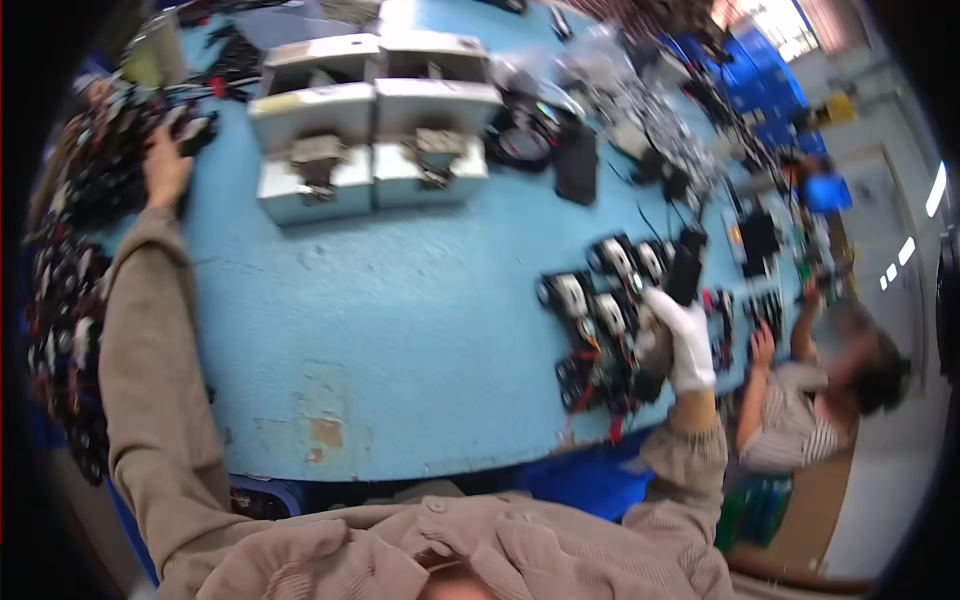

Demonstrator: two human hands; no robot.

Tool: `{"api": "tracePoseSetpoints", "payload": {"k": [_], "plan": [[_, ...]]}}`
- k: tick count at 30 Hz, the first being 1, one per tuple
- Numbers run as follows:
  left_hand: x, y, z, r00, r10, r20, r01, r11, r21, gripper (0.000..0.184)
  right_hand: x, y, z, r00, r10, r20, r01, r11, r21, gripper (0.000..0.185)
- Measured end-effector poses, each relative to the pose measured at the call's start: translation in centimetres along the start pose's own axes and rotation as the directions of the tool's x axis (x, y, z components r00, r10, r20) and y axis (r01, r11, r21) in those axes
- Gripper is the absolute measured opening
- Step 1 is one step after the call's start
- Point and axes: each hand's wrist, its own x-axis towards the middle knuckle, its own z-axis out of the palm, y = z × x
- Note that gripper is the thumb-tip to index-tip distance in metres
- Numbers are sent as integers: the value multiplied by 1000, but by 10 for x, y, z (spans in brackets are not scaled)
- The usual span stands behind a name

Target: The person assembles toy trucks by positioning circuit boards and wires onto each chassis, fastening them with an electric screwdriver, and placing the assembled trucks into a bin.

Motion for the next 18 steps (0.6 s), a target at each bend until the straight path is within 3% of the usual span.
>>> {"api": "tracePoseSetpoints", "payload": {"k": [1,2,3,5,7,8,9,10,11,12,14,16,18], "plan": [[0,-10,8,954,156,-257,-146,988,58,73,8,8,-9,999,-12,41,15,997,-75,21],[-4,9,-10,979,35,-202,-29,999,30,78,10,9,-9,998,-5,70,14,992,-127,21],[-7,32,-24,951,-85,-296,102,994,41,74,11,10,-7,994,4,109,16,984,-177,21],[5,33,-29,854,-4,-521,-78,988,-137,69,17,26,-1,998,27,61,-11,968,-249,20],[-30,104,-73,854,10,-520,-243,891,-383,54,19,33,5,993,69,94,-40,958,-286,23],[-60,151,-99,873,6,-488,-304,789,-534,47,20,37,8,994,4,109,38,924,-380,25],[-95,193,-127,949,126,-288,-288,713,-639,28,23,44,10,989,-64,135,121,875,-469,27],[-130,229,-151,887,397,-235,-420,484,-768,20,32,55,9,977,-168,128,212,781,-588,33],[-169,256,-183,812,582,-41,-289,340,-895,21,32,54,10,967,-205,151,254,745,-617,34],[-205,283,-221,633,773,-50,-324,206,-924,19,29,53,12,952,-246,181,304,706,-640,35],[-249,306,-262,384,892,-238,-283,-132,-950,20,23,50,19,933,-304,193,349,635,-689,35],[-280,313,-288,257,885,-389,-102,-376,-921,20,22,48,20,942,-293,167,311,564,-765,34],[-295,315,-306,245,838,-487,73,-517,-853,20,21,51,22,961,-237,142,255,564,-785,33]]}}
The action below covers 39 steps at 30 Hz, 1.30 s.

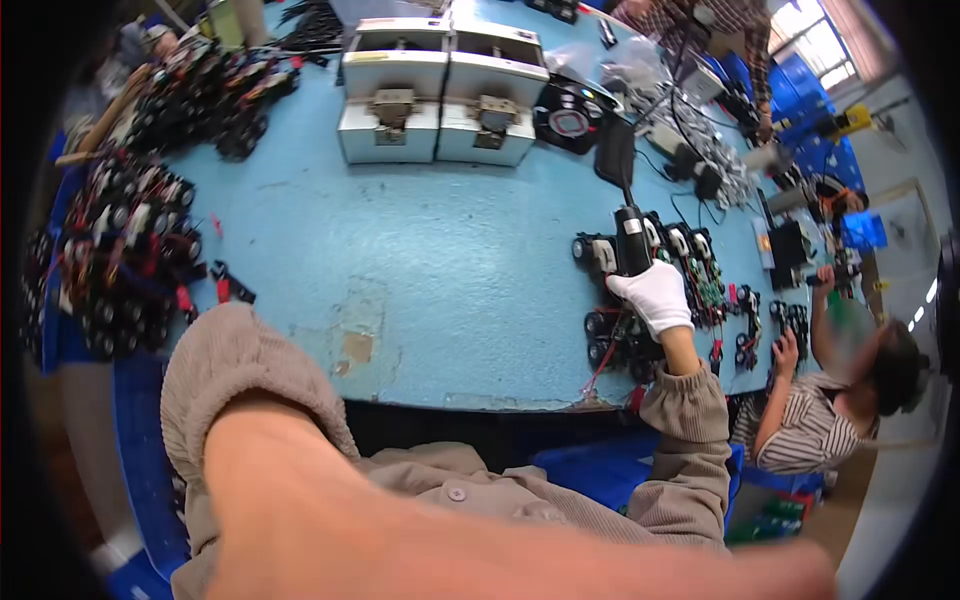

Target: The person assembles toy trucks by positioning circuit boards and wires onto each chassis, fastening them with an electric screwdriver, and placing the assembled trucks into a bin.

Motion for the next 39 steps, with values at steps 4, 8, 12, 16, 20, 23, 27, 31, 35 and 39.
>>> {"api": "tracePoseSetpoints", "payload": {"k": [4,8,12,16,20,23,27,31,35,39], "plan": [[-3,29,21,987,158,-30,-161,956,-246,20,2,-2,6,997,-68,21,67,997,32,30],[-14,54,21,956,284,-72,-286,848,-446,21,-8,-17,4,997,-60,52,55,995,87,39],[-37,77,14,909,416,-20,-343,719,-605,23,-15,-22,34,964,-193,185,112,920,375,40],[-73,69,2,848,410,336,-117,763,-635,32,-37,-58,22,809,-89,581,-342,732,589,29],[-116,13,7,920,-378,106,378,926,21,24,-42,-62,16,841,-76,536,-292,770,567,27],[-124,-54,16,835,-422,-354,541,507,671,32,-42,-58,23,857,-65,511,-261,799,541,27],[-123,-135,16,928,-371,-31,169,346,923,32,-28,-44,54,822,-236,519,-208,722,659,25],[-116,-149,5,907,-404,124,25,344,939,18,-13,-47,53,776,-205,597,-217,801,558,20],[-125,-130,-8,941,-329,83,155,636,756,14,-17,-65,39,744,-153,651,-202,876,438,26],[-147,-133,0,804,-333,-493,545,744,387,15,-25,-72,38,748,-118,653,-211,891,403,34]]}}
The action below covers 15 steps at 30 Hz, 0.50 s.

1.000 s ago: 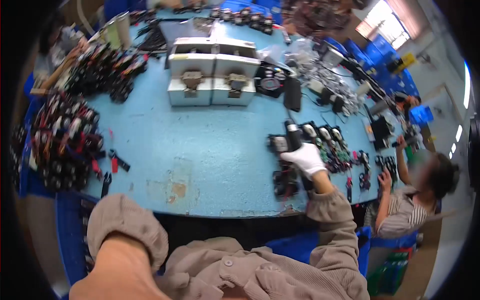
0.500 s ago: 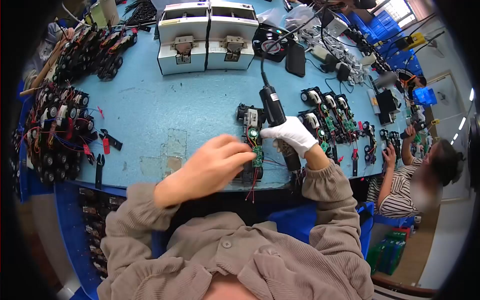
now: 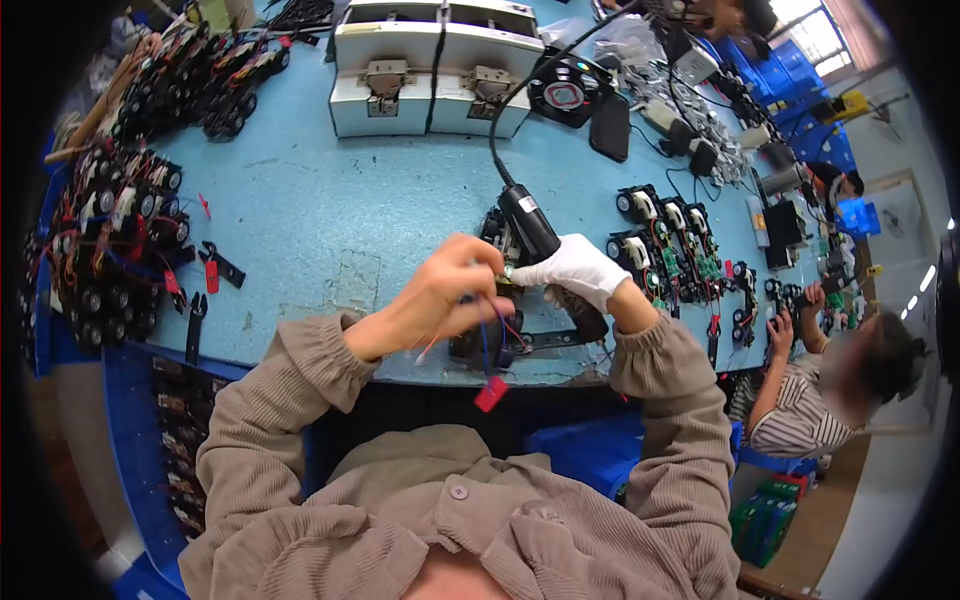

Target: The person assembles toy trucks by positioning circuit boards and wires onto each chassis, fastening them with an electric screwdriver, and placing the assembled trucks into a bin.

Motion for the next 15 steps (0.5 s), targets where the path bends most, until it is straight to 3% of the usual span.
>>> {"api": "tracePoseSetpoints", "payload": {"k": [2,3,6,7,8,10,12,13,15], "plan": [[-15,-19,8,903,-400,-153,349,895,-279,14,-2,5,11,999,-50,-20,51,996,76,35],[-20,-28,13,820,-562,-112,434,736,-520,10,-1,9,15,997,-60,-46,64,994,87,34],[-27,-16,16,920,-309,-242,222,918,-329,14,2,18,25,987,-116,-115,133,979,152,33],[-24,-3,12,951,-128,-281,152,986,64,19,0,20,25,992,-32,-119,50,987,154,34],[-22,8,7,983,1,-184,45,968,248,24,-6,13,27,990,42,-137,-21,988,152,35],[-24,5,16,967,254,2,-218,829,515,21,-7,17,30,993,-45,-113,73,964,256,36],[-19,11,31,908,357,220,-418,719,555,11,-10,15,29,990,-49,-133,80,968,237,36],[-18,9,41,868,399,295,-495,659,566,14,-8,19,31,988,-81,-134,116,953,278,35],[-9,23,55,794,314,520,-578,655,486,13,-13,14,29,991,-75,-111,103,956,276,34]]}}
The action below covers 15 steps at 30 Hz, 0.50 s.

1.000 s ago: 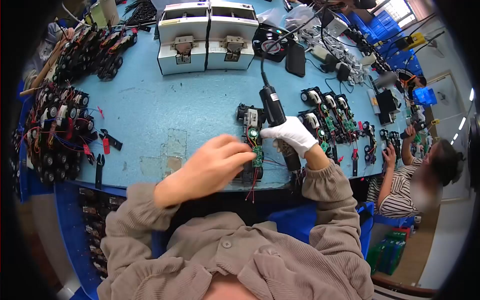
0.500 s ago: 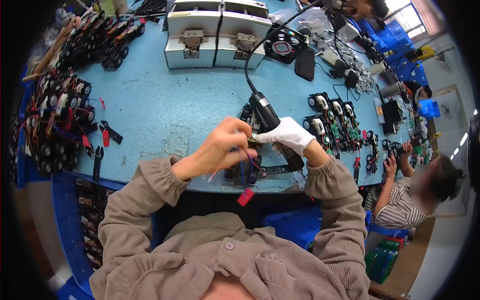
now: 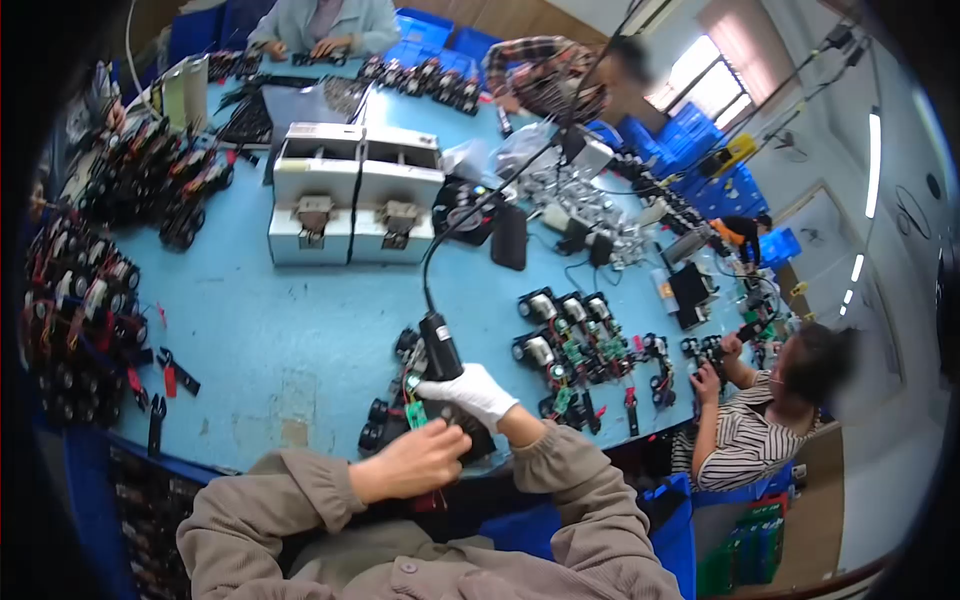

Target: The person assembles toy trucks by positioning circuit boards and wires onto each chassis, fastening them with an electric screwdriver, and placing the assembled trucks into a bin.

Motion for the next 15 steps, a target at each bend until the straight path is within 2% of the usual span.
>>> {"api": "tracePoseSetpoints", "payload": {"k": [1,3,4,5,7,8,9,10,11,13,14,15], "plan": [[5,5,8,999,13,45,-12,1000,-25,14,-5,-6,0,999,48,7,-47,998,-51,34],[14,13,24,999,25,-39,-33,978,-206,17,7,7,-3,999,34,4,-33,995,-99,34],[17,15,26,993,23,-119,-66,927,-370,20,9,9,-6,999,53,5,-52,992,-116,33],[20,15,19,967,-74,-242,-56,869,-492,23,10,10,-7,997,76,9,-74,988,-132,33],[26,7,-9,853,-314,-416,-86,703,-706,28,22,27,-13,994,-101,39,104,992,-71,32],[21,1,-26,720,-575,-389,-27,537,-843,31,26,35,-12,981,-185,54,187,982,-33,31],[11,-9,-39,539,-788,-296,-18,341,-940,34,4,13,-12,993,47,107,-40,997,-66,28],[-11,-31,-37,317,-927,-201,36,224,-974,33,-3,10,-10,993,57,106,-54,998,-34,27],[-36,-51,-32,69,-993,-94,56,98,-994,32,-6,12,-7,992,66,107,-66,998,-3,26],[-66,-65,-39,-232,-939,254,-197,-210,-957,37,-9,27,-4,988,34,149,-50,993,109,26],[-76,-62,-34,-148,-961,231,-88,-220,-971,39,-11,30,0,991,15,131,-25,996,80,25],[-85,-53,-24,-62,-973,221,22,-222,-975,43,-10,37,4,988,-25,150,0,986,164,25]]}}
